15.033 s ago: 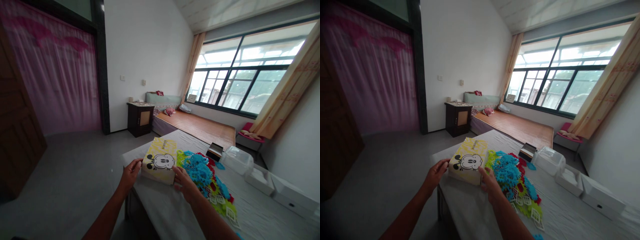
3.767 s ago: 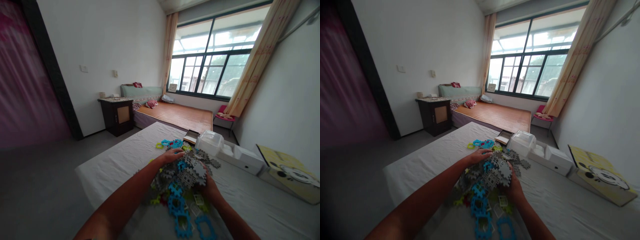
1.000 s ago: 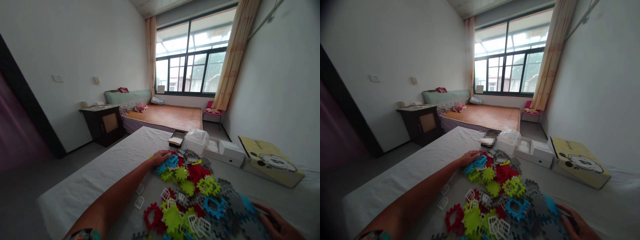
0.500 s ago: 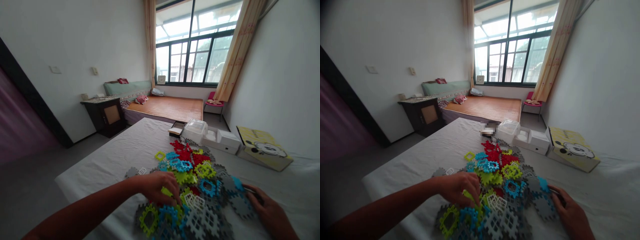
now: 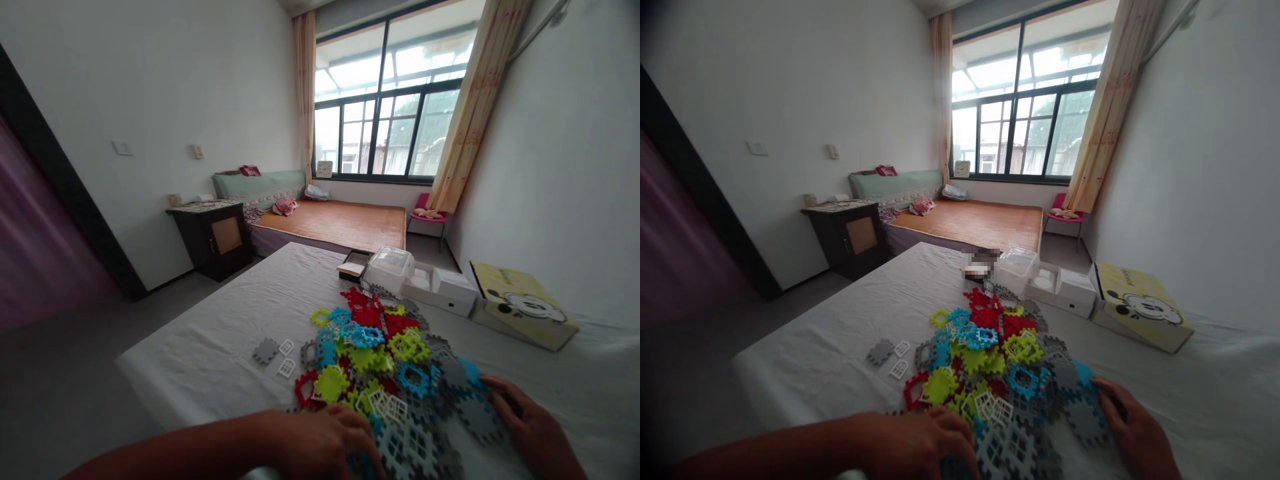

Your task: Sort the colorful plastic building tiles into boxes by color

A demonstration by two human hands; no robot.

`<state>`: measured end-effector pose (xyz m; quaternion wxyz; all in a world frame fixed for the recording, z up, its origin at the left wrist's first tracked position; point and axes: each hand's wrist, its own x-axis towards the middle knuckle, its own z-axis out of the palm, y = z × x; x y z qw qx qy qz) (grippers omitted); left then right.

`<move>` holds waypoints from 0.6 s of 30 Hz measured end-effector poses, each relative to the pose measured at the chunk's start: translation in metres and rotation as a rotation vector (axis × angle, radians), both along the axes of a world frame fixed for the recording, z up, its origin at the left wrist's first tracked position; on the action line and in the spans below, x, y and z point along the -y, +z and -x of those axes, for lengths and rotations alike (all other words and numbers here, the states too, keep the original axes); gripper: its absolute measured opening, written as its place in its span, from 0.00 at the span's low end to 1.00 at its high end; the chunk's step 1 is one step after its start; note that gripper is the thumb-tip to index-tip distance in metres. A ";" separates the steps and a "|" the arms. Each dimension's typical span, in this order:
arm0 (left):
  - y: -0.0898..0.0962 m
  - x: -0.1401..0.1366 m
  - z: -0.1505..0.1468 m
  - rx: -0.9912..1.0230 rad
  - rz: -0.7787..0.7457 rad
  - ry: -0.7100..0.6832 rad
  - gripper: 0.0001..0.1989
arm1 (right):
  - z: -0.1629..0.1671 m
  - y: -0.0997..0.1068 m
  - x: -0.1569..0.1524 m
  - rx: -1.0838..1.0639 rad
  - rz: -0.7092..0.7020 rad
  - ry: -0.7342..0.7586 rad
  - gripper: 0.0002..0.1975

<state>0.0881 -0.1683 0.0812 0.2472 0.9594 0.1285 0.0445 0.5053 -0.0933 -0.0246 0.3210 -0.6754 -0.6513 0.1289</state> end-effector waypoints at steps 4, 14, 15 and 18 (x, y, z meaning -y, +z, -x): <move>0.018 -0.013 0.015 0.141 -0.069 0.364 0.10 | 0.008 0.017 0.008 0.021 -0.061 -0.142 0.23; 0.005 0.040 0.067 -0.015 -0.205 0.350 0.41 | 0.188 0.101 0.097 0.538 -0.474 1.125 0.26; -0.003 0.044 0.063 -0.029 -0.209 0.327 0.45 | 0.199 0.104 0.102 0.557 -0.437 1.193 0.28; -0.019 0.036 0.052 -0.063 -0.226 0.329 0.51 | 0.211 0.103 0.100 0.572 -0.328 1.172 0.29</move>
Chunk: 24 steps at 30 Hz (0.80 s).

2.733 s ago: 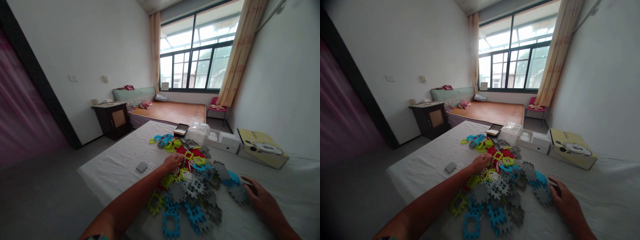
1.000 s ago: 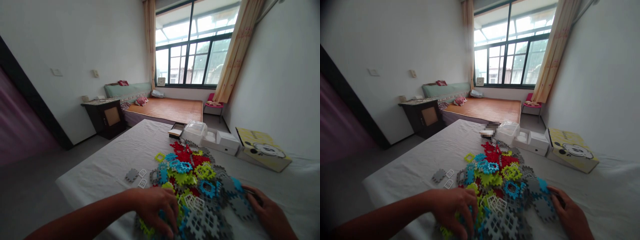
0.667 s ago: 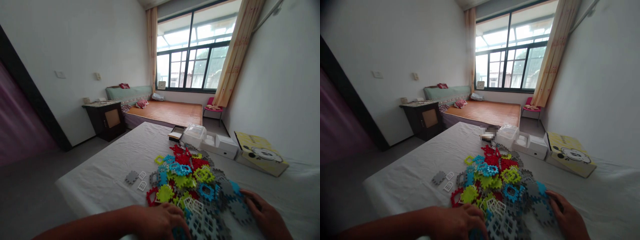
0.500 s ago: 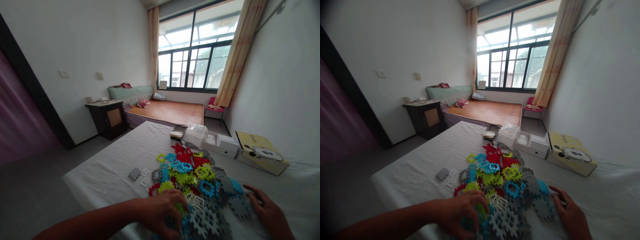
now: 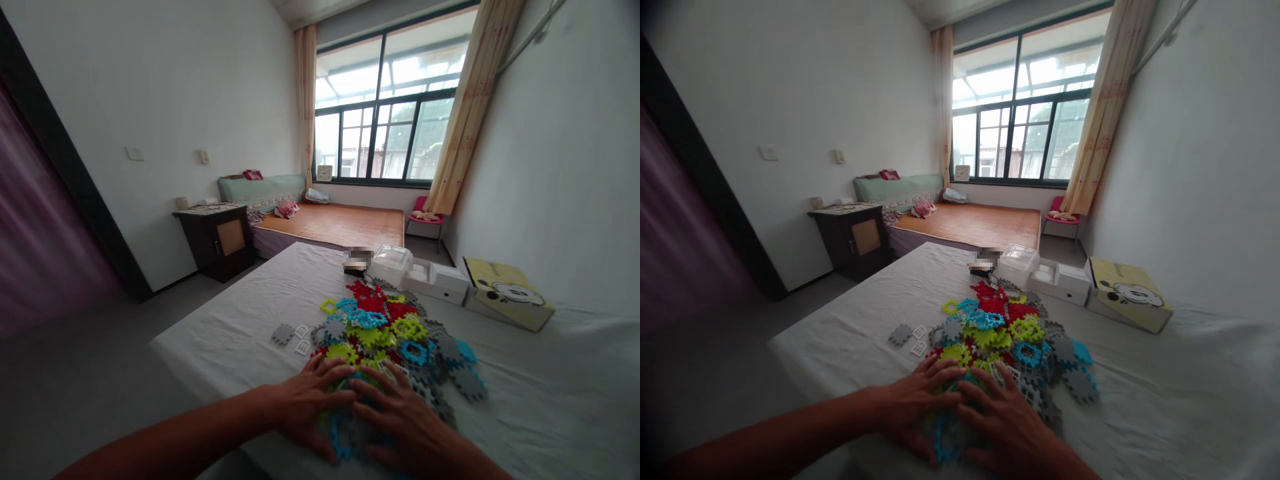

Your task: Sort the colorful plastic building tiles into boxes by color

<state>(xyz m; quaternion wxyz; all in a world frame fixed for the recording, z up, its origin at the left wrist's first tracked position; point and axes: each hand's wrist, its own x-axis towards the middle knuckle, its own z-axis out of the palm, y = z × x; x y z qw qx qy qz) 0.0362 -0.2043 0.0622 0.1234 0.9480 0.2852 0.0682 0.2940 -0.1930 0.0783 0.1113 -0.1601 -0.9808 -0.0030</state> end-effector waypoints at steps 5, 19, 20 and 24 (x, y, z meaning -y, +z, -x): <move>-0.004 -0.044 -0.018 0.014 -0.086 0.041 0.48 | -0.018 -0.014 -0.034 -0.050 -0.008 -0.270 0.17; 0.020 -0.105 -0.007 0.175 -0.204 0.469 0.30 | -0.070 -0.007 -0.071 -0.294 -0.144 -0.719 0.24; 0.020 -0.101 0.016 0.144 -0.204 0.489 0.31 | -0.067 -0.006 -0.052 -0.244 -0.119 -0.580 0.26; -0.001 -0.078 0.091 0.020 -0.152 0.926 0.31 | -0.057 -0.014 0.011 -0.052 -0.086 -0.080 0.29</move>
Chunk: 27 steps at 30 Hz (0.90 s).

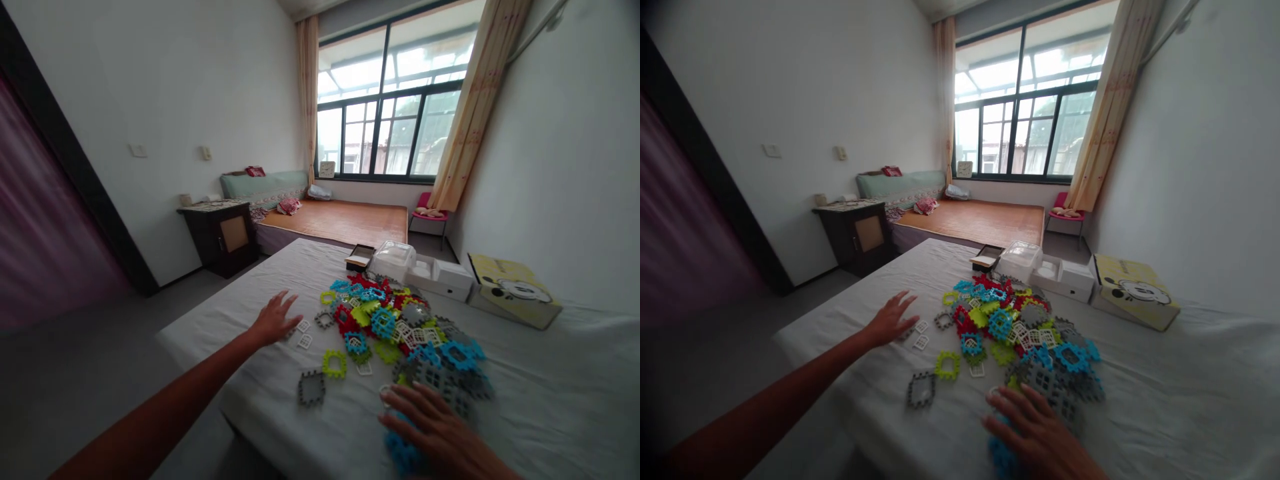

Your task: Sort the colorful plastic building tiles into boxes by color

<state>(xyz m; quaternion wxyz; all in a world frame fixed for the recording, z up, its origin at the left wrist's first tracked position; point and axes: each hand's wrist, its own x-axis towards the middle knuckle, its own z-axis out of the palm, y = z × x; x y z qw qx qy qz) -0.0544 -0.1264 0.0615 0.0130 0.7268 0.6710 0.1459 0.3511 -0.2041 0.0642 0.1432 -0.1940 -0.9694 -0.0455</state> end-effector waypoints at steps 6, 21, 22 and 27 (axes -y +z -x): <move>-0.031 0.026 -0.033 0.057 0.139 -0.055 0.34 | 0.002 -0.028 -0.029 -0.022 -0.179 -0.150 0.21; -0.023 0.037 -0.084 0.038 0.051 -0.659 0.36 | -0.097 -0.052 -0.102 -0.562 -0.206 -0.901 0.19; -0.027 0.031 -0.097 0.041 0.010 -0.679 0.34 | -0.102 -0.059 -0.104 -0.559 -0.180 -0.900 0.18; -0.027 0.017 -0.166 0.095 -0.143 -0.761 0.21 | -0.114 -0.076 -0.104 -0.625 -0.045 -0.938 0.17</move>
